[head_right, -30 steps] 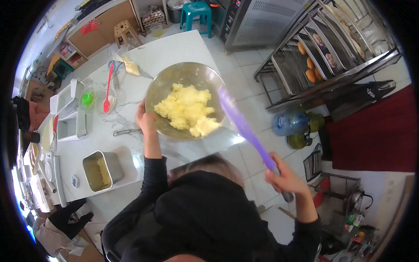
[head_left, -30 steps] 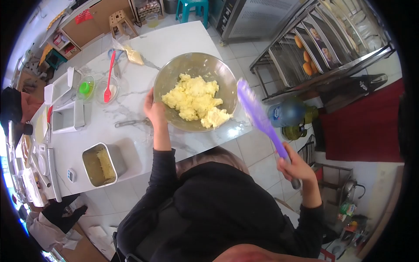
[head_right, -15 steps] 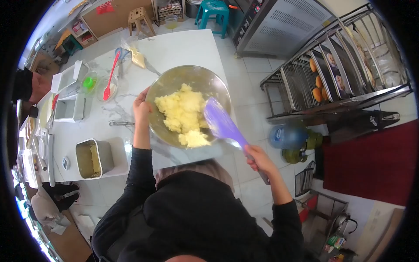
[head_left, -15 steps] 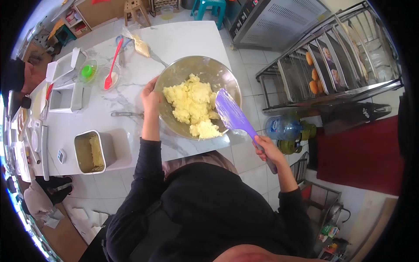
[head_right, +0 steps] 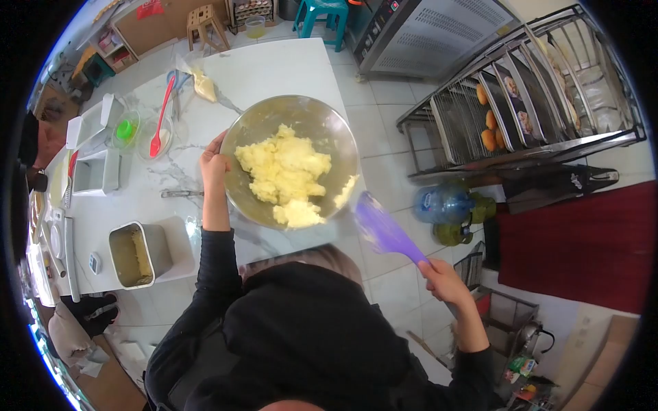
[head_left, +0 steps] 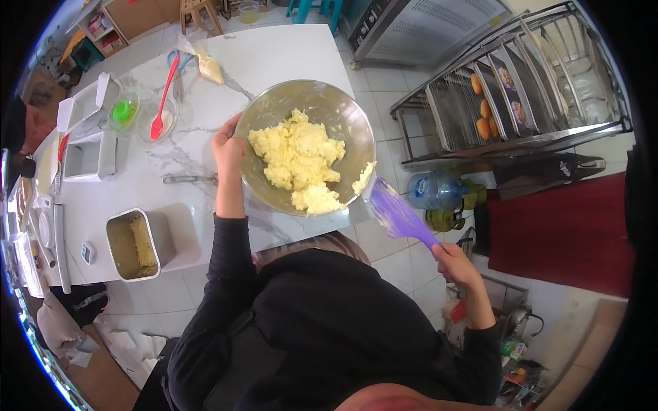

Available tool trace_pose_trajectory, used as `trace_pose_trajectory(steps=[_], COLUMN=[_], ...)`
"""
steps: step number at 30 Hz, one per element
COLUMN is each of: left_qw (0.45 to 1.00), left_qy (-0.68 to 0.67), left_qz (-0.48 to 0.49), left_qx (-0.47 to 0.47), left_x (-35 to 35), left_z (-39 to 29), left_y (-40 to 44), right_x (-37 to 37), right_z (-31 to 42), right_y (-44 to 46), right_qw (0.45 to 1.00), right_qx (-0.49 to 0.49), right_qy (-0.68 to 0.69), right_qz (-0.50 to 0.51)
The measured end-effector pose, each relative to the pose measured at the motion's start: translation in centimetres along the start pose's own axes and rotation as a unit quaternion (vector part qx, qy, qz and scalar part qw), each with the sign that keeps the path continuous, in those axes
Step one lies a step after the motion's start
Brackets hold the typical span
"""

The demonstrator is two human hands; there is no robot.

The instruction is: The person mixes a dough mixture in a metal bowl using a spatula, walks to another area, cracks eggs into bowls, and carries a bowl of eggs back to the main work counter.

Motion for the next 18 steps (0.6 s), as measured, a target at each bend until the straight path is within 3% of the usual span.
trace_pose_trajectory(steps=[2,5,7,11,18], left_qw=[1.0,1.0,0.999,0.998,0.995], left_qy=[-0.006,-0.02,-0.029,0.004,-0.018], left_qz=[-0.008,-0.008,0.014,0.032,0.041], left_qx=[-0.008,-0.01,-0.015,-0.059,-0.094], left_x=[-0.3,-0.7,-1.0,-3.6,-6.2], left_z=[-0.4,-0.7,-1.0,-3.2,-5.3], left_y=[-0.2,-1.0,-1.2,-3.3,-7.2], right_x=[1.6,2.7,2.3,1.3,-0.6], right_z=[-0.1,4.0,7.5,11.3,10.1], right_y=[-1.1,-2.8,-2.7,0.6,4.3], right_qw=[0.998,0.992,0.975,0.846,0.822], right_qx=[0.001,0.105,0.159,0.303,0.192], right_qy=[-0.045,-0.036,-0.11,-0.403,-0.504], right_qz=[-0.037,-0.068,-0.11,-0.174,-0.184])
Point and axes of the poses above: each hand's wrist, its own y-axis towards the middle knuckle, its own x-axis out of the back of the hand, z = x × y, the point moved 5 cm from there along y, towards the middle knuckle, and after that the axes turned 9 degrees about x, right-handed, at the moved point
